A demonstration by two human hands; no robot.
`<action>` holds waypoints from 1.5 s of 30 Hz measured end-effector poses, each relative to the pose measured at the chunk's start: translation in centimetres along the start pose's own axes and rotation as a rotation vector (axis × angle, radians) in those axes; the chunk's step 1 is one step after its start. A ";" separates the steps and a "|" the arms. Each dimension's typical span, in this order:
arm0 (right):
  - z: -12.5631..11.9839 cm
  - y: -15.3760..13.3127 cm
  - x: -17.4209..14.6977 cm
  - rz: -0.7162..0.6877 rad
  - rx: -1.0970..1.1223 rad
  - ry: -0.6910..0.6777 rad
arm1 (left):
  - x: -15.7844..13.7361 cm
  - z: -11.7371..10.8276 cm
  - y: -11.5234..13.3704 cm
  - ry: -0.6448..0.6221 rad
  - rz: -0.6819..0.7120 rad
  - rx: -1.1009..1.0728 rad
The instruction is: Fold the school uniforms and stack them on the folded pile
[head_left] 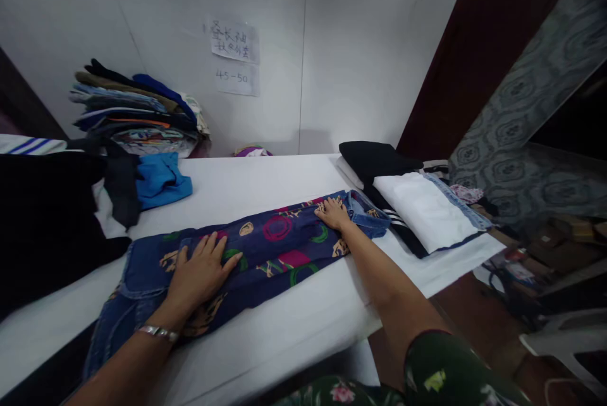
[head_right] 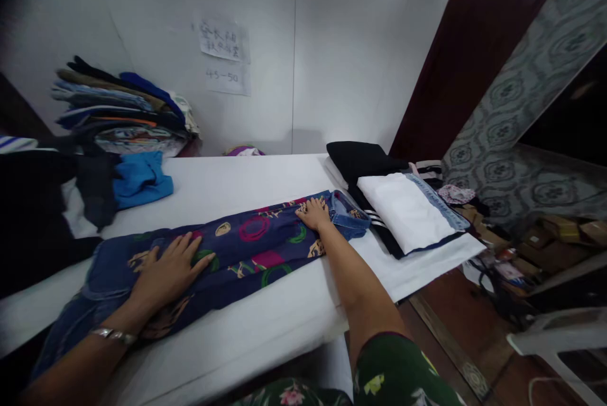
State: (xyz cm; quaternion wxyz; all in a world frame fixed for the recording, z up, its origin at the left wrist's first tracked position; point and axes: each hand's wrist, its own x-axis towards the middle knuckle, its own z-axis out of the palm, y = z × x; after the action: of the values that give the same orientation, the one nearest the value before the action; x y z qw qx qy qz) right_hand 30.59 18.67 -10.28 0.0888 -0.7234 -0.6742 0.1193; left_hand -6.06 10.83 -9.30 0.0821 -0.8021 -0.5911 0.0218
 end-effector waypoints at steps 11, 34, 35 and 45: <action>-0.8 -5.4 -2.7 -0.191 0.016 0.077 | 0.2 0.1 0.7 0.051 -0.082 -0.104; 4.9 -10.0 -7.0 -0.618 -0.224 0.149 | -2.4 -2.1 -9.0 -0.036 -0.817 -0.507; 4.9 -10.0 -6.9 -0.619 -0.222 0.149 | -2.4 -1.8 -9.5 -0.050 -0.844 -0.525; 5.0 -10.0 -7.1 -0.606 -0.204 0.144 | -0.4 -1.6 -11.5 -0.007 -0.863 -0.791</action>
State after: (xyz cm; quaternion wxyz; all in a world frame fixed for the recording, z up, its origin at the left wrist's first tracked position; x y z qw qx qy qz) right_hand 19.14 12.23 -11.77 0.0947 -0.5018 -0.8592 -0.0320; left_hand -16.82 13.55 -5.98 -0.2242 -0.4584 -0.8278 -0.2332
